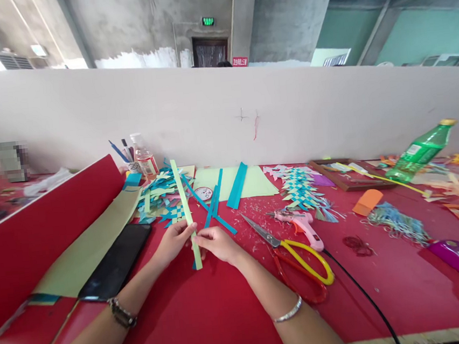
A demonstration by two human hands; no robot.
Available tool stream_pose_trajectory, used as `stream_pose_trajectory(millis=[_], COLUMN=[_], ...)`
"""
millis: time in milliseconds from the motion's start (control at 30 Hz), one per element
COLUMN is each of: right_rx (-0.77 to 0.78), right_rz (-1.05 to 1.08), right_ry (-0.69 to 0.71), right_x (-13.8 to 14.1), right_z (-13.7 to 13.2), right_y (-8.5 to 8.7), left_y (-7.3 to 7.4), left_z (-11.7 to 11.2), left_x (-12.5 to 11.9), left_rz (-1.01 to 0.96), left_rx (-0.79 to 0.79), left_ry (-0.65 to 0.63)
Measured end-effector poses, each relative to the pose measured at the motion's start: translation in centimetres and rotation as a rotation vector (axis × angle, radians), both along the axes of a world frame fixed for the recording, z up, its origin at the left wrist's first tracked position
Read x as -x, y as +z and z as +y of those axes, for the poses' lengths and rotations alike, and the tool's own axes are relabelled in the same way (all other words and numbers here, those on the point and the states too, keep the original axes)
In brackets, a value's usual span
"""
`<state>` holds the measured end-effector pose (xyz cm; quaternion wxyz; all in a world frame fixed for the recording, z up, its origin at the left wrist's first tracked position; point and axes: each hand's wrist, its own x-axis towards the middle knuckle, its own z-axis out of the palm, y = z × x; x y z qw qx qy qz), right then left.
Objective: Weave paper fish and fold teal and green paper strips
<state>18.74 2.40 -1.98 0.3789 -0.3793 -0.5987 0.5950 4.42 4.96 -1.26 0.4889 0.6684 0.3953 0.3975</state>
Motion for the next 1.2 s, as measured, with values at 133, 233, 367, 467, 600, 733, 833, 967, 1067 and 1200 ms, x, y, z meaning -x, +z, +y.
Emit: stream_pose_trajectory(millis=[133, 233, 367, 467, 600, 733, 833, 967, 1067, 1200], right_rx=[-0.06, -0.099, -0.123, -0.123, -0.114, -0.114, -0.139, -0.174, -0.177, -0.159], right_rz=[-0.03, -0.049, -0.069, -0.078, -0.078, -0.075, -0.072, -0.073, -0.074, -0.085], right_ry=[-0.047, -0.079, -0.091, -0.07, -0.039, -0.032, -0.046, -0.055, -0.043, -0.012], right_x=[0.0, -0.1, -0.1, -0.1, -0.1, -0.2, -0.3, -0.4, -0.5, -0.7], right_z=[0.2, 0.3, 0.2, 0.2, 0.1, 0.2, 0.3, 0.3, 0.3, 0.2], right_y=[-0.3, -0.4, -0.3, -0.2, 0.0, 0.1, 0.1, 0.2, 0.4, 0.5], left_y=[-0.1, -0.1, -0.1, -0.1, 0.0, 0.1, 0.4, 0.8, 0.8, 0.2], left_z=[0.1, 0.1, 0.2, 0.2, 0.2, 0.0, -0.2, -0.6, -0.6, 0.0], left_x=[0.1, 0.2, 0.1, 0.1, 0.1, 0.1, 0.1, 0.1, 0.1, 0.5], left_rz=[0.014, 0.02, 0.014, -0.004, -0.039, -0.084, -0.113, -0.152, -0.173, -0.199], left_rx=[-0.012, -0.013, -0.011, -0.003, 0.032, 0.09, 0.142, 0.192, 0.218, 0.24], left_ry=[0.024, 0.0, -0.011, 0.0, 0.012, 0.036, 0.051, 0.058, 0.066, 0.126])
